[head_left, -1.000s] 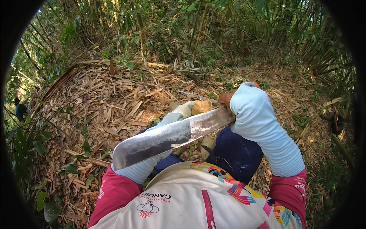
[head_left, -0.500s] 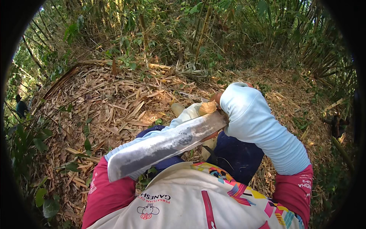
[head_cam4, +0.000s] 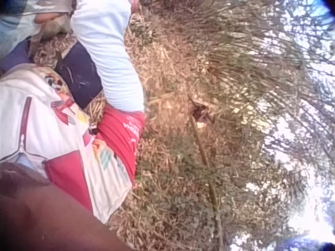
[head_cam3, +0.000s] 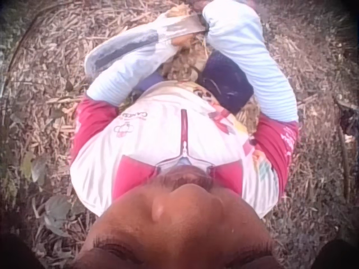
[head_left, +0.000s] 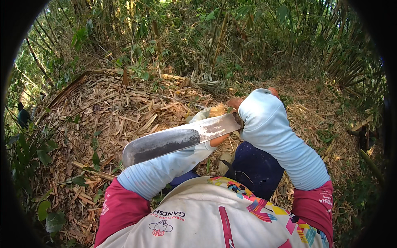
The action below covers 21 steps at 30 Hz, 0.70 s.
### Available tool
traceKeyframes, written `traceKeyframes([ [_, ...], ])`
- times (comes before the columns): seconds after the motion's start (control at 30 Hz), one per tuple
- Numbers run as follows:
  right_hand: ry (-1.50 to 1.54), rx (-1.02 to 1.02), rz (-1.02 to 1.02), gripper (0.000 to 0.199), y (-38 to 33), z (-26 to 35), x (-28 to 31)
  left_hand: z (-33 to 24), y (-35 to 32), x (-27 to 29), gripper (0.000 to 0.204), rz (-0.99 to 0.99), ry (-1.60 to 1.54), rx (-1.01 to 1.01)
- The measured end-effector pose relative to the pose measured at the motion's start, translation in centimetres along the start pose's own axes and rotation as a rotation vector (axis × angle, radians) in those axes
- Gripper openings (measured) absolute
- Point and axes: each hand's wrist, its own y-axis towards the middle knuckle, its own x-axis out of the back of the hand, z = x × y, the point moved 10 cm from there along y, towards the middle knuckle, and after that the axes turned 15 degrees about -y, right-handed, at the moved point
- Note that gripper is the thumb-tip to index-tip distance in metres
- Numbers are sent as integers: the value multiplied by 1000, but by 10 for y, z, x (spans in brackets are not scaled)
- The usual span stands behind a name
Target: The person sits on the forest floor and uses a large machete to chop a piece of bamboo into smaller segments. They repeatedly strike the bamboo with the blade, splitting it and separating the pieces.
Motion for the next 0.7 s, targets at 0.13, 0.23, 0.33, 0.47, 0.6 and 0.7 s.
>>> traceKeyframes([
  [0.13, -36, -34, -113, 37, -9, -8, 1, -7, 2, 2, 26, -21, -6, -71],
  [0.23, -25, -42, -63, 36, -9, -4, 7, -8, -3, -13, 26, 218, 1, -72],
  [0.33, 13, -58, -35, 37, -10, -3, 1, -8, -5, -20, 26, 342, -14, -72],
  [0.47, -1, -54, -188, 40, -17, -1, -4, -8, -9, -24, 27, 421, -62, -62],
  [0.6, -7, -56, -227, 43, -19, -2, -9, -5, -8, -24, 27, 474, -117, -48],
  [0.7, 4, -63, -205, 41, -18, -1, -4, -3, -8, -26, 28, 519, -167, -34],
])
